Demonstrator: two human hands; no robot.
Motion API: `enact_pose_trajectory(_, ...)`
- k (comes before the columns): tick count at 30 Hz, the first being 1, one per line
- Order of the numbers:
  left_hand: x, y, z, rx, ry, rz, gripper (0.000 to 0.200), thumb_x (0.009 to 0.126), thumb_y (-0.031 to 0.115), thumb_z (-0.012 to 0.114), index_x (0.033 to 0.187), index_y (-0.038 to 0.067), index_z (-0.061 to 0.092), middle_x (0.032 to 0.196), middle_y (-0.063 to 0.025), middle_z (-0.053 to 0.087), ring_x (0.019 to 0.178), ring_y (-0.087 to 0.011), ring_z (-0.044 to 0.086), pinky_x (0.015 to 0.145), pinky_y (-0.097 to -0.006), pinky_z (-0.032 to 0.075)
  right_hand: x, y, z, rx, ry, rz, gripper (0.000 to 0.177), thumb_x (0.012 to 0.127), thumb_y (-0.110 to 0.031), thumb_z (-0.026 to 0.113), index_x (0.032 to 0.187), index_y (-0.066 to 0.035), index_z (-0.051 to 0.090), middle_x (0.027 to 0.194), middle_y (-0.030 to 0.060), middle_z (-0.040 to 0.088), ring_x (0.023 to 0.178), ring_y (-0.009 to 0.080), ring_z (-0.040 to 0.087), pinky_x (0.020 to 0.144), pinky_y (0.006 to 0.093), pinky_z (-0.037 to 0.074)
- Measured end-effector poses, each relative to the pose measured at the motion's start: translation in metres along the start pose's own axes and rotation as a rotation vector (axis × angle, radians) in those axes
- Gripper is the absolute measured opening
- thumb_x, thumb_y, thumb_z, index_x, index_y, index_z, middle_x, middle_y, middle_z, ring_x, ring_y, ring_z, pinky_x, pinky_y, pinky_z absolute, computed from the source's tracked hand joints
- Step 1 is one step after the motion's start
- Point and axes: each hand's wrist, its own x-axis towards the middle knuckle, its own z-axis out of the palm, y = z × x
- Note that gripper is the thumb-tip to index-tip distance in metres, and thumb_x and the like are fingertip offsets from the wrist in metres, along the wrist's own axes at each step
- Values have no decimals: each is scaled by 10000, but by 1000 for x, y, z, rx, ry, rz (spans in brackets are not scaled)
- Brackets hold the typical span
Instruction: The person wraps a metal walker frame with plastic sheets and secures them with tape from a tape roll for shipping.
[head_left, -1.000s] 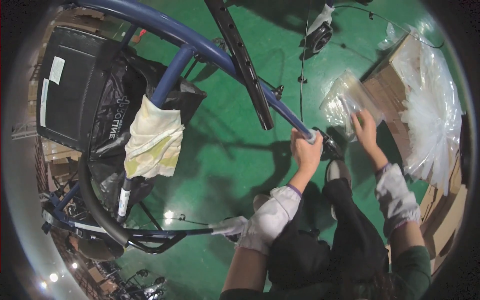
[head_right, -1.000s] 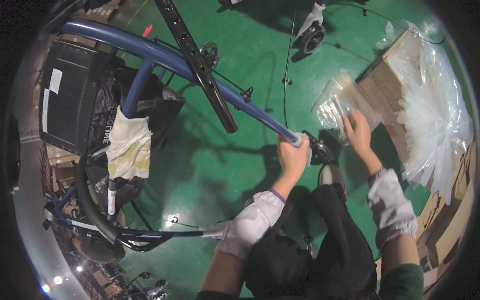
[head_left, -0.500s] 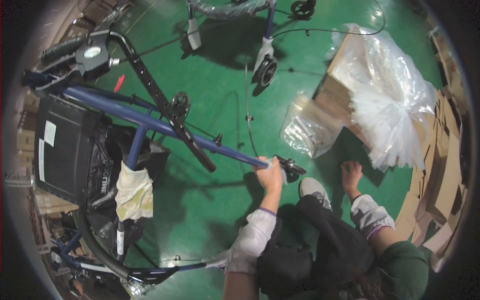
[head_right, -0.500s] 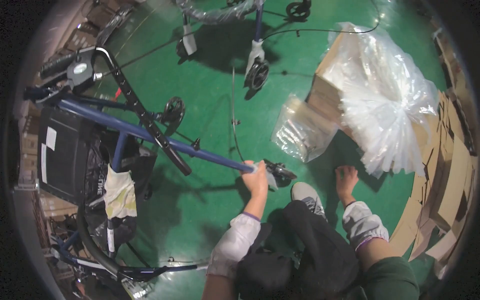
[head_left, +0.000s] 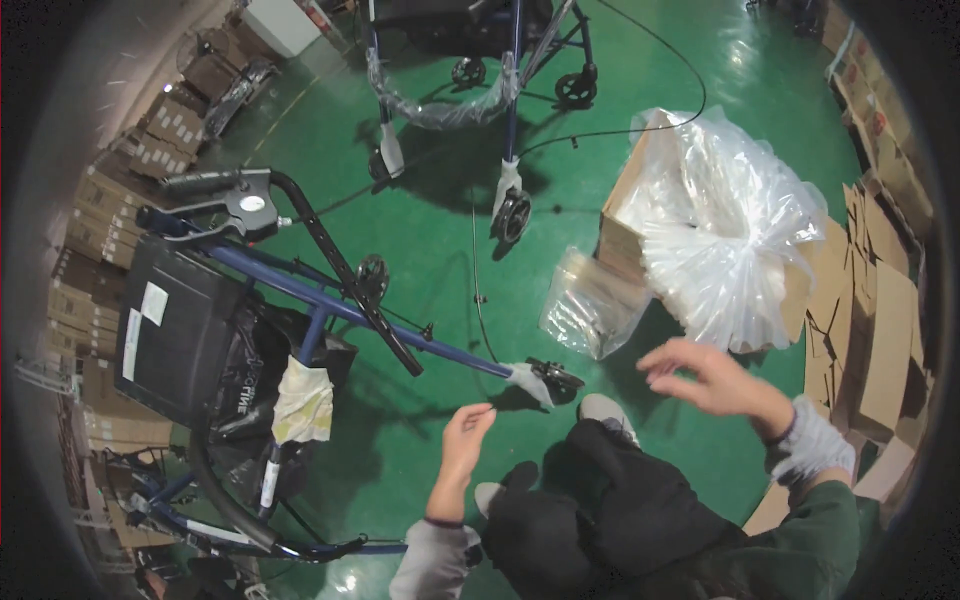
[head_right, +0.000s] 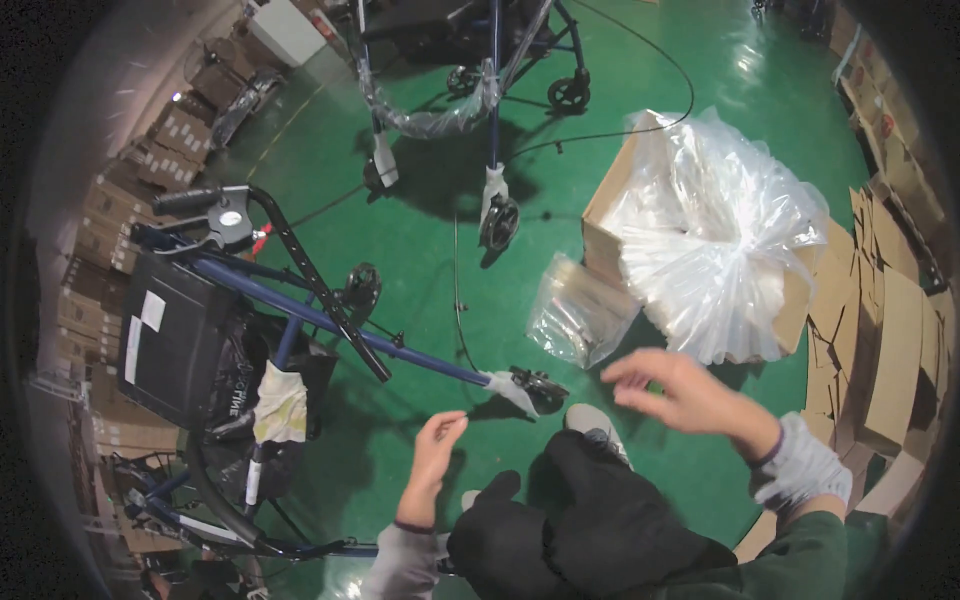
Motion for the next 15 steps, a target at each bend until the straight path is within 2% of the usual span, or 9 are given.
enact_pose_trajectory(3, -38, 41, -22, 6, 48, 16, 218, 897, 265, 662, 1048, 113, 704, 1022, -35, 703, 975, -125, 618, 918, -257, 444, 30, -25, -71, 35, 117, 12, 165, 1008, -187, 521, 1057, -82, 639, 880, 40, 682, 819, 160, 648, 789, 305, 500)
enact_pose_trajectory(5, -59, 68, -31, 4, 77, 88, 209, 945, 251, 597, 1053, 105, 701, 991, -48, 717, 1001, -130, 627, 941, -269, 434, 65, 18, -114, -10, 373, 32, 190, 1019, -194, 496, 1030, -64, 635, 831, 49, 643, 782, 152, 624, 764, 280, 509)
enact_pose_trajectory(6, -67, 79, -32, 2, 97, 104, 211, 957, 248, 581, 1054, 103, 700, 983, -51, 720, 1008, -131, 629, 947, -273, 431, 79, 48, -132, -15, 430, 28, 198, 1022, -196, 490, 1023, -60, 633, 818, 51, 634, 773, 149, 619, 757, 273, 511)
enact_pose_trajectory(8, -85, 98, -32, 14, 115, 154, 236, 975, 257, 554, 1064, 89, 696, 985, -64, 727, 1025, -140, 621, 967, -289, 413, 101, 128, -152, -3, 499, 249, 244, 1002, -211, 475, 1145, -70, 614, 951, 71, 631, 751, 164, 605, 739, 281, 496)
enact_pose_trajectory(9, -96, 105, -33, 14, 142, 160, 243, 979, 259, 548, 1067, 86, 694, 986, -67, 729, 1029, -143, 619, 973, -293, 409, 111, 166, -154, 5, 497, 290, 266, 997, -214, 471, 1175, -73, 609, 984, 76, 630, 746, 168, 602, 735, 284, 492)
enact_pose_trajectory(12, -123, 125, -32, 15, 150, 151, 247, 987, 283, 547, 1076, 103, 691, 1011, -52, 727, 1034, -134, 614, 943, -280, 408, 122, 257, -150, -49, 196, 492, 304, 927, -211, 506, 1185, -69, 583, 893, 71, 603, 648, 173, 555, 581, 313, 449)
enact_pose_trajectory(14, -135, 132, -31, 8, 183, 196, 217, 981, 265, 553, 1046, 121, 702, 999, -27, 731, 1020, -115, 612, 913, -262, 401, 104, 263, -145, -204, 0, 629, 381, 925, -344, 510, 1187, -99, 641, 1097, 66, 629, 898, 189, 584, 802, 375, 447)
enact_pose_trajectory(15, -143, 133, -29, 2, 184, 199, 211, 980, 261, 554, 1039, 126, 705, 996, -20, 732, 1016, -110, 612, 905, -257, 400, 92, 256, -143, -249, -53, 673, 403, 925, -377, 512, 1187, -107, 656, 1148, 65, 635, 960, 193, 591, 858, 391, 447)
